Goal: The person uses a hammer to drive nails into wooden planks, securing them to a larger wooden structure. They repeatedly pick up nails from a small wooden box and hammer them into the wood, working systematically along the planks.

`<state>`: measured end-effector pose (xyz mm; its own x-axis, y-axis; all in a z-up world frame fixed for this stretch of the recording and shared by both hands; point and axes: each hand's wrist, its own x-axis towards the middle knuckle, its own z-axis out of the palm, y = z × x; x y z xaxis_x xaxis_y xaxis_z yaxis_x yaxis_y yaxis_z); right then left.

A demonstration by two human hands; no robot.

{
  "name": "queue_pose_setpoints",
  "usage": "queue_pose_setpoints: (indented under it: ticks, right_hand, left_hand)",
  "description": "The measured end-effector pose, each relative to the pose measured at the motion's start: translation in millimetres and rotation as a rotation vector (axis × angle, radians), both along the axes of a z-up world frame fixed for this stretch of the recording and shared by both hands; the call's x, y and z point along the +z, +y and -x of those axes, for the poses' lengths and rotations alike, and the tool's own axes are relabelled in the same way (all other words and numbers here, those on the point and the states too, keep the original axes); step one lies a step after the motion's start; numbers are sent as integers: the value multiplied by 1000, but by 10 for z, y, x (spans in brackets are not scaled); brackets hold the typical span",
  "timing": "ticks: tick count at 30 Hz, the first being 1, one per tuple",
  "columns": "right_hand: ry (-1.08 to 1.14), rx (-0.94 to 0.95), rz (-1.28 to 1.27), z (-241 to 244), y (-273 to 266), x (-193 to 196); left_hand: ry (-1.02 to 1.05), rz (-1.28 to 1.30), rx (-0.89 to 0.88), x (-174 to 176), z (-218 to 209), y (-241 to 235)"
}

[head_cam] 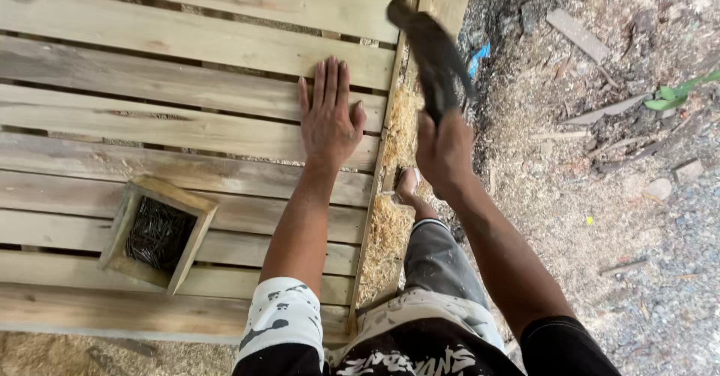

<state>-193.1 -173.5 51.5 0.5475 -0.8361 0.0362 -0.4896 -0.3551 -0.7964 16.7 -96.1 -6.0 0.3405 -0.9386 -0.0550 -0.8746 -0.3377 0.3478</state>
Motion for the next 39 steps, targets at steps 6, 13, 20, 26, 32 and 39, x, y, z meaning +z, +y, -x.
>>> queue_pose_setpoints:
  ticks: [6,13,20,26,32,39]
  right_hand:
    - [472,-47,-382,-51,31,-2]
    - [324,20,142,-123,-30,129]
    - [468,88,-274,-9,-158,-185]
    - [331,45,-310,-54,-387,32]
    - [-90,75,37,66,-668,572]
    - [441,7,-378,-357,-861,343]
  left_hand:
    - [8,41,16,13,12,33]
    - [18,107,31,240,-27,-41]
    - [-59,134,32,171,-38,-46]
    - [-21,107,25,7,-233,-563]
    - [-11,74,39,-91,-221,-654]
    - [32,105,57,4,-155,-586]
